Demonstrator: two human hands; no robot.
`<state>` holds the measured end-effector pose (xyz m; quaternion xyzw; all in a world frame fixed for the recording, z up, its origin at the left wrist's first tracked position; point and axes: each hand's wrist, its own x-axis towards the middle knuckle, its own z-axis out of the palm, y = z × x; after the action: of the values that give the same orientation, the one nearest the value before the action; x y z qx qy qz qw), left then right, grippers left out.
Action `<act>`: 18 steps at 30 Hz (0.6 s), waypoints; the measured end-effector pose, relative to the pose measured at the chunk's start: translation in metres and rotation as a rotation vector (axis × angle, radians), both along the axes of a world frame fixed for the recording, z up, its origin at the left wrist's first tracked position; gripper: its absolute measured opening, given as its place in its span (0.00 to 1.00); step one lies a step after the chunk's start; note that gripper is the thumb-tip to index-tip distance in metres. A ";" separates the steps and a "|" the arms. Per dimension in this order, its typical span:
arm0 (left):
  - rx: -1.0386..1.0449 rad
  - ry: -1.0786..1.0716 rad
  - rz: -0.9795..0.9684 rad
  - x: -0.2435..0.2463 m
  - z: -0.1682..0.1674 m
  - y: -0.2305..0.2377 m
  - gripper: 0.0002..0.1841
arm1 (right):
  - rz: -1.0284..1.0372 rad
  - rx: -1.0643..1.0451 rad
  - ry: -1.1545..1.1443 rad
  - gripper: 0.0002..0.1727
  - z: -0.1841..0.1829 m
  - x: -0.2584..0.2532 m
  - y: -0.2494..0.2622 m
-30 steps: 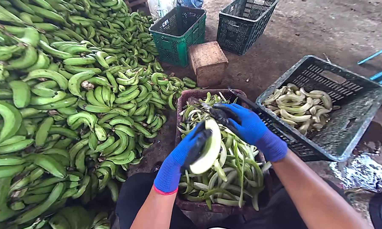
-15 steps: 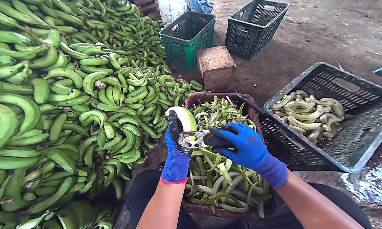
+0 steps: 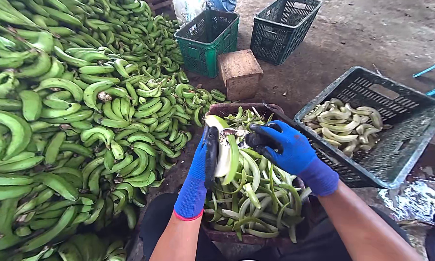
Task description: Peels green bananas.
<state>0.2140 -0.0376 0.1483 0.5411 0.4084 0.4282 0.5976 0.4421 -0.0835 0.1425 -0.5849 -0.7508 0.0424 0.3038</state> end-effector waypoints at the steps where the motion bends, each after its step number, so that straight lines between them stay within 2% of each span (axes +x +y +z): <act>1: 0.033 0.128 -0.070 -0.002 0.000 -0.002 0.24 | 0.003 -0.069 0.023 0.29 0.000 0.002 0.002; 4: 0.148 0.354 -0.346 -0.005 0.002 -0.007 0.26 | 0.034 -0.369 0.173 0.25 0.006 0.010 0.010; 6: 0.186 0.452 -0.436 -0.004 0.001 -0.005 0.26 | 0.012 -0.533 0.240 0.22 0.004 0.013 0.016; 10: 0.094 0.466 -0.359 -0.003 -0.007 -0.004 0.29 | -0.107 -0.578 0.208 0.21 -0.003 -0.002 0.019; 14: 0.084 0.436 -0.434 0.000 -0.004 -0.017 0.31 | -0.292 -0.659 0.104 0.24 -0.008 -0.012 0.027; 15: 0.029 0.402 -0.403 0.001 -0.004 -0.018 0.31 | -0.290 -0.639 0.120 0.24 -0.011 -0.010 0.028; 18: -0.176 0.150 -0.106 0.003 -0.015 -0.007 0.24 | -0.141 -0.467 0.198 0.28 -0.016 -0.009 0.017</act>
<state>0.2166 -0.0448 0.1328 0.5381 0.4588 0.3168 0.6321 0.4328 -0.0663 0.1270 -0.6832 -0.6447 0.2503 0.2346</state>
